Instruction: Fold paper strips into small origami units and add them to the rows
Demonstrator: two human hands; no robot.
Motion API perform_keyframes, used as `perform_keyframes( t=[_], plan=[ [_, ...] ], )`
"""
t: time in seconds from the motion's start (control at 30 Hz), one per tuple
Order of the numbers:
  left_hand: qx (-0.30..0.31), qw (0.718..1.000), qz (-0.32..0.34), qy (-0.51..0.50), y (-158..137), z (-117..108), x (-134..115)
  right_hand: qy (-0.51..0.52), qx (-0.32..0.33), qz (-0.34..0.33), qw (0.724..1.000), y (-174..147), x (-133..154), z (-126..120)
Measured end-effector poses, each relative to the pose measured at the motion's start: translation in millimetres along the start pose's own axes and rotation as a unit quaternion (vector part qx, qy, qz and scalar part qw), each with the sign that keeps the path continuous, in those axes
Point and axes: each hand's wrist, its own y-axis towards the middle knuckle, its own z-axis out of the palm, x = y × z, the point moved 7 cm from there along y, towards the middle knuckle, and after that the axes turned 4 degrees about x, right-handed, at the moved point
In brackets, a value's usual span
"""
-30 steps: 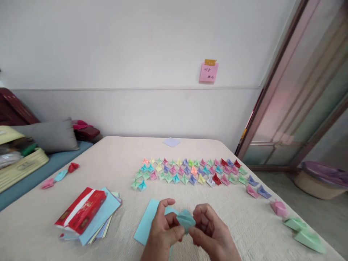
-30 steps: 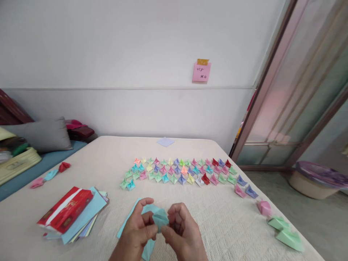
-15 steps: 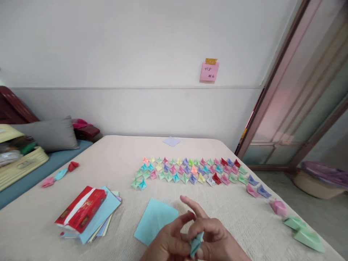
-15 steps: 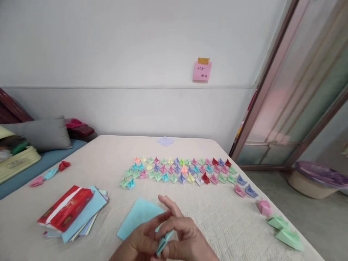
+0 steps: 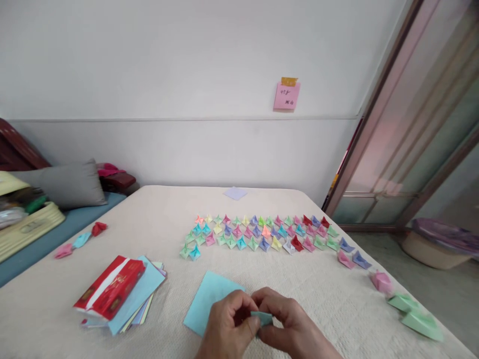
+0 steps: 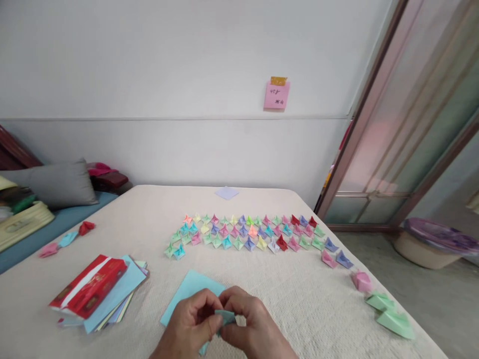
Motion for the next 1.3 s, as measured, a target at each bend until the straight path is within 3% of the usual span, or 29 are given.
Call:
perform_keyframes(
  t=[0.13, 0.3, 0.53, 0.73, 0.97, 1.1, 1.3],
  plan=[
    [-0.044, 0.997, -0.014, -0.06, 2.5, -5.8, 9.5, 0.101, -0.04, 0.052, 0.993, 6.1, -26.2, -0.2],
    [-0.1, 0.989, -0.005, -0.105, 2.0, -9.9, 11.1, 0.196, -0.115, 0.043, 0.973, 7.1, -29.9, -1.3],
    [-0.064, 0.984, -0.023, -0.166, 3.2, -0.8, 17.7, 0.185, -0.134, 0.033, 0.973, 0.5, -22.0, 2.3],
    [-0.064, 0.978, 0.019, -0.197, 0.7, 0.3, 17.4, 0.21, -0.12, -0.023, 0.97, -2.2, -17.8, 5.7],
    [-0.064, 0.977, 0.09, -0.183, -6.1, -3.3, 6.5, 0.11, -0.14, -0.121, 0.976, -8.2, -13.3, -1.1],
    [-0.032, 0.983, 0.105, -0.15, -8.1, -1.3, -6.4, 0.001, -0.156, -0.187, 0.97, -16.1, 7.2, -4.0],
    [0.01, 0.979, 0.04, -0.198, -6.9, 11.3, -3.5, -0.089, -0.158, -0.257, 0.949, -31.6, 28.2, -3.5]
  ],
)
